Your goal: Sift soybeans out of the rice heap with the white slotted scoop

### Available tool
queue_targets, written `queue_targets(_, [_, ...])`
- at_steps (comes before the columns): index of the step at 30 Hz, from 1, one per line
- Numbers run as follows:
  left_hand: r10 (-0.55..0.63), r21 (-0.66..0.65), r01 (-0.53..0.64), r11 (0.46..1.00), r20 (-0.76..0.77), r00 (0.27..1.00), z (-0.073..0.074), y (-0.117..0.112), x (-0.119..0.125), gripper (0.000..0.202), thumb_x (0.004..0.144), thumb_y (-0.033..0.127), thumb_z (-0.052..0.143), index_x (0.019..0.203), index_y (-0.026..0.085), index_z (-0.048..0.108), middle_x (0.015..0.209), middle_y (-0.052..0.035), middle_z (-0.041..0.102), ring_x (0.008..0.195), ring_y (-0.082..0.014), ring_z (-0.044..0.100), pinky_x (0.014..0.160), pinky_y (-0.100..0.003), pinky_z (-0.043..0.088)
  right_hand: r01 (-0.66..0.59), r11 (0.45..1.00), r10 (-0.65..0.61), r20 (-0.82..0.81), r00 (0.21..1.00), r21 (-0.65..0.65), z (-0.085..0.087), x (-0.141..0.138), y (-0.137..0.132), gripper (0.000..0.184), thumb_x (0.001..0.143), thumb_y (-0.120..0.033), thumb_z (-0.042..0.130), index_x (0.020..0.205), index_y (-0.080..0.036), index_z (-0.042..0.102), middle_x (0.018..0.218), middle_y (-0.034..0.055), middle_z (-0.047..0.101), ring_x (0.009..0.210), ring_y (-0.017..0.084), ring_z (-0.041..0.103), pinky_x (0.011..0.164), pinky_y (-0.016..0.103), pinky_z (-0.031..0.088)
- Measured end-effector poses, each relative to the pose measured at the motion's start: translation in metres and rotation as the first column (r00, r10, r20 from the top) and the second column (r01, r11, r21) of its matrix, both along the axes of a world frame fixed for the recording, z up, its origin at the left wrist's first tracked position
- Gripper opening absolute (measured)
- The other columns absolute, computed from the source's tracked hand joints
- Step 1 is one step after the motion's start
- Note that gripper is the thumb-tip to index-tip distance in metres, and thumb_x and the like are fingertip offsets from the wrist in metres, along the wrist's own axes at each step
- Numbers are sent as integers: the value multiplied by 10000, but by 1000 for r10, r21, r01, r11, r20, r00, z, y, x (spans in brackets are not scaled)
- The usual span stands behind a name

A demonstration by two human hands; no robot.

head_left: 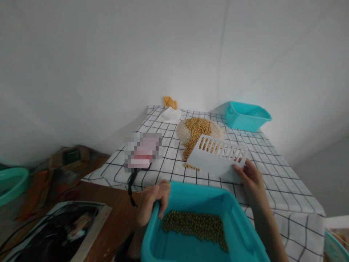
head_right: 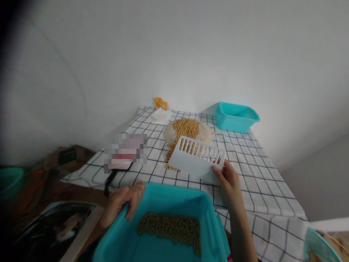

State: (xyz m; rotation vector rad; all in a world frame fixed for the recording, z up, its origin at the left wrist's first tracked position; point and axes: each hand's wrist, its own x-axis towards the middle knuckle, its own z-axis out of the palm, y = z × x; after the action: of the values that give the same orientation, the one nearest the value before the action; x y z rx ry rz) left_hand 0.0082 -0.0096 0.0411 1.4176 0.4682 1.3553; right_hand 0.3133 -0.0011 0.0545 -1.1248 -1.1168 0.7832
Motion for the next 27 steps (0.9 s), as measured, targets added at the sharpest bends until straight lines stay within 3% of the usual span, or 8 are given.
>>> queue_targets(5, [41,-27,-40,999,4,999,-1,-2,1,647,1072,310,247,458,210,424,415,22,382,488,-169,349,789,-406,342,-19,1000,19,17,1000,8,3,-1,-1,228,896,-363,759,1117,-308,761,1179,53,791,1042,258,737,856,350,577])
queue_targets(14, [15,9,-16,1000,15,1000,-1,0,0,641,1070,297,253,471,218,467,425,23,419,483,-169,369,766,-394,338,-84,996,84,1,996,-37,5,-4,2,275,881,-367,776,1146,-297,753,1185,49,787,1030,239,732,920,368,574])
queue_targets(22, [-31,-47,28,998,-66,997,4,-1,-8,655,1077,334,260,477,220,498,452,12,457,524,-180,420,837,-402,346,-176,972,167,-70,983,-158,9,-2,7,295,836,-409,814,1087,-268,748,1115,49,798,871,214,739,755,322,599])
queue_targets(27, [-67,-29,65,997,-93,993,6,0,-12,661,1082,368,261,494,219,526,458,7,469,527,-185,421,807,-410,348,-206,961,195,-73,978,-187,11,-3,6,318,815,-423,830,1076,-265,741,1077,43,803,875,204,741,729,288,590])
